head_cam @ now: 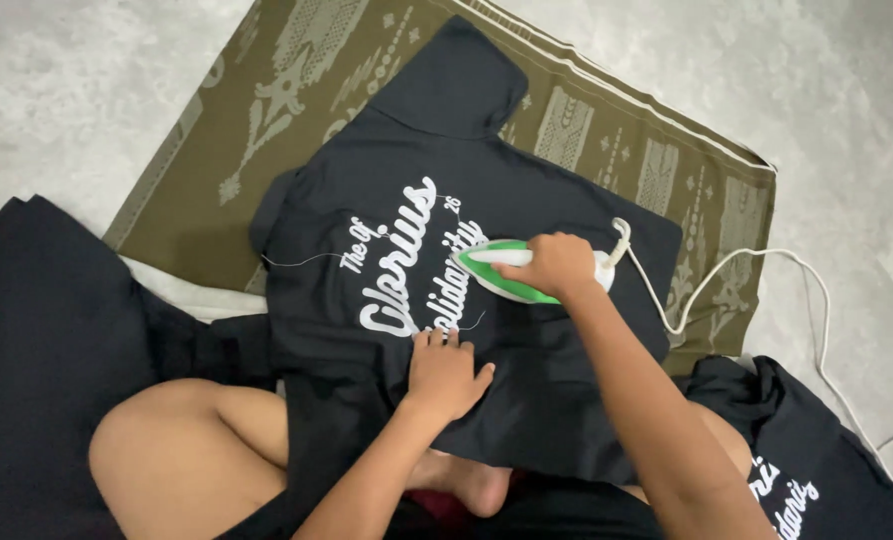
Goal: Ironing black t-shirts on a mat on the floor to remove wrinkles.
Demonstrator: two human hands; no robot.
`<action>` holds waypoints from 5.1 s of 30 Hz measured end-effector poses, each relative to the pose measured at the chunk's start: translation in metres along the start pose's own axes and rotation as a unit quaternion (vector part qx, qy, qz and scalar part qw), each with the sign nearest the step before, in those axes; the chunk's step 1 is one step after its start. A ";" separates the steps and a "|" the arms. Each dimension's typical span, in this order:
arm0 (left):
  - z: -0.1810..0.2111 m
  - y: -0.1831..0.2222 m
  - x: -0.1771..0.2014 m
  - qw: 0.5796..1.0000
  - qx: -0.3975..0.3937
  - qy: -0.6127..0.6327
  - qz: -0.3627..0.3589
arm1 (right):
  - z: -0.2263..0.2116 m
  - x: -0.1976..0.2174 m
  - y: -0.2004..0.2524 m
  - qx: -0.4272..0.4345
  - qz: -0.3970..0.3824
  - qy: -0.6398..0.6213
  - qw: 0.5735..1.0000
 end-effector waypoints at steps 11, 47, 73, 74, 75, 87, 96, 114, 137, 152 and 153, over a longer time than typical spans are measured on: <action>-0.008 -0.006 -0.007 1.000 0.010 0.011 -0.028 | -0.036 0.013 -0.011 -0.043 -0.035 -0.054 0.997; -0.049 -0.050 -0.047 0.980 0.139 -0.139 0.043 | 0.251 -0.065 -0.014 -0.165 0.011 -0.009 0.986; -0.020 -0.105 -0.071 0.897 0.295 0.215 -0.249 | 0.075 0.011 -0.105 -0.057 0.095 -0.140 0.984; -0.023 -0.110 -0.076 0.895 0.292 0.225 -0.251 | 0.075 0.012 -0.106 -0.049 0.090 -0.136 0.985; -0.024 -0.111 -0.080 0.898 0.284 0.215 -0.257 | 0.082 0.008 -0.101 -0.063 0.090 -0.138 0.984; -0.005 -0.105 -0.051 0.883 0.357 0.165 -0.257 | 0.213 -0.052 -0.077 -0.124 0.014 -0.077 0.989; 0.006 -0.103 -0.036 0.904 0.326 0.156 -0.228 | 0.208 -0.046 -0.064 -0.130 0.004 -0.054 0.990; -0.003 -0.100 -0.049 0.902 0.298 0.198 -0.241 | 0.142 -0.060 0.021 -0.029 0.079 -0.025 0.996; -0.017 -0.110 -0.059 0.922 0.269 0.186 -0.209 | 0.161 -0.049 -0.001 -0.057 -0.103 -0.031 0.993; -0.016 -0.106 -0.054 0.929 0.207 0.240 -0.191 | -0.015 0.024 -0.042 0.026 -0.033 -0.060 0.997; -0.020 -0.108 -0.060 0.928 0.210 0.244 -0.188 | -0.031 0.031 -0.045 0.032 -0.033 -0.057 0.997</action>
Point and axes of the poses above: each hand's wrist, its own y-axis away from the middle knuckle, its own x-axis out of the back of the hand, z = x × y, the point moved 10 cm from there along -y, towards the middle knuckle, and after that the axes turned 7 degrees about y, right-handed, at the moved point
